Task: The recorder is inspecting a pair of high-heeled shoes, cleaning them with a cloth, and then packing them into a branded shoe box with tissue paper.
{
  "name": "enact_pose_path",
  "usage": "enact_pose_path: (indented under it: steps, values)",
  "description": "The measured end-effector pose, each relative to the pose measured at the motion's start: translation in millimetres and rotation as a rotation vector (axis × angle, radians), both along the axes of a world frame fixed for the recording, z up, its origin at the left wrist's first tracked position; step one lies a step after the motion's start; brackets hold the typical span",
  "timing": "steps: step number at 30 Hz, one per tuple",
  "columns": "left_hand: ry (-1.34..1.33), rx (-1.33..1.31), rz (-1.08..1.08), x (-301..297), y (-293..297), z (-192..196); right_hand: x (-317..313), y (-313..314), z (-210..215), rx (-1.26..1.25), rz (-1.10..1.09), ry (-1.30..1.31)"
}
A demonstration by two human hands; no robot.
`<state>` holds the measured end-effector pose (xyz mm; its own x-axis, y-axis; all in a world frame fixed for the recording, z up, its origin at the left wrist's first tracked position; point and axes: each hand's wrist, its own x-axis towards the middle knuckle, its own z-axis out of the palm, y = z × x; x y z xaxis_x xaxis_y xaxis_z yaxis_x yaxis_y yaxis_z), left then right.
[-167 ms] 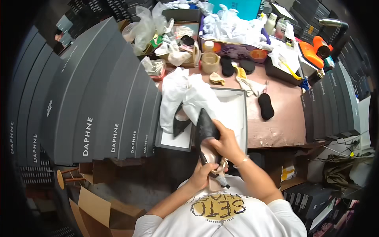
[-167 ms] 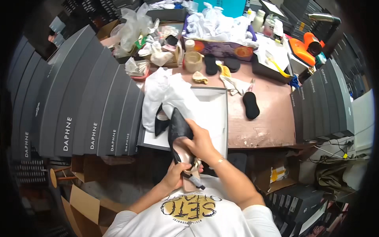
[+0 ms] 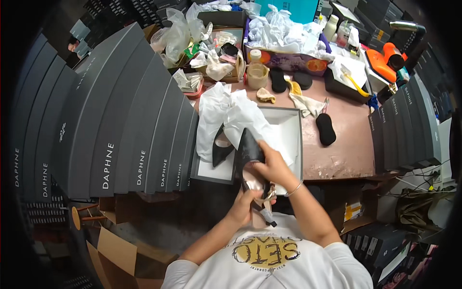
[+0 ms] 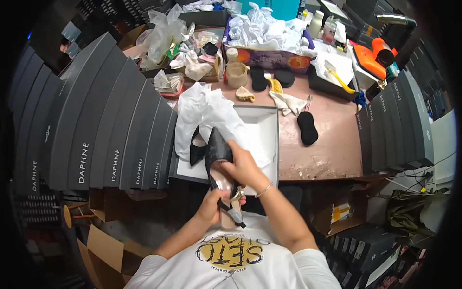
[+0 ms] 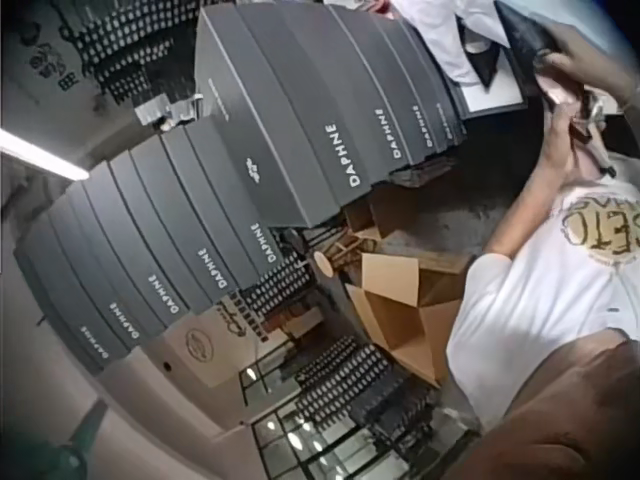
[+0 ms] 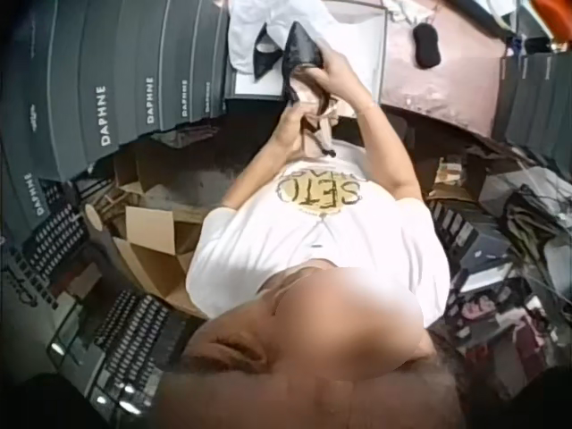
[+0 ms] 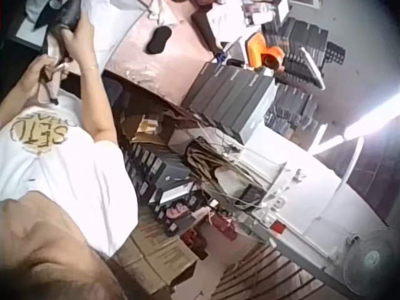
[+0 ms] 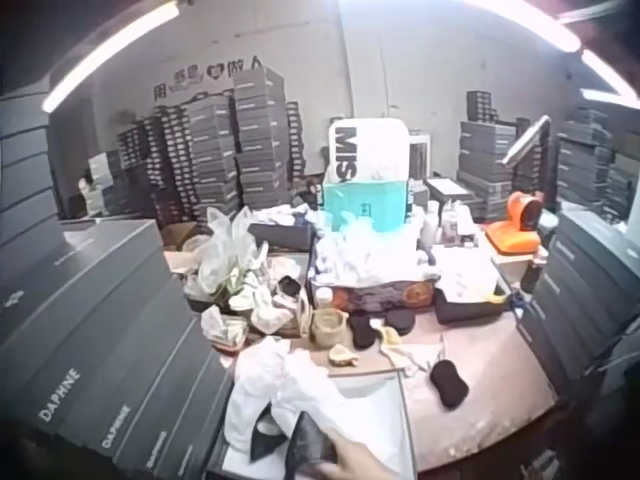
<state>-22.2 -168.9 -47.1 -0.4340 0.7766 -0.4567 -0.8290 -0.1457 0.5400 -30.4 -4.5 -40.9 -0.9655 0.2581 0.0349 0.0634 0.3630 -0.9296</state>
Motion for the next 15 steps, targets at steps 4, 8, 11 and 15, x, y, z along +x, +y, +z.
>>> enact_pose_path:
  steps: [4,8,11,15]
  values:
    - [-0.156,-0.002,0.103,-44.0,5.8,1.0,7.1,19.1,30.7,-0.561,0.100,0.145]
    - [-0.384,0.600,0.182,-68.9,-13.2,-35.7,56.4,30.3,31.1,-0.358,0.224,-0.087]
    - [-0.578,0.759,0.087,-74.6,-5.2,-34.1,77.2,-11.1,31.8,-0.338,0.234,-0.019]
    - [-0.732,0.819,-0.035,-72.6,6.7,-28.8,76.0,-34.0,31.0,-0.248,0.206,0.066]
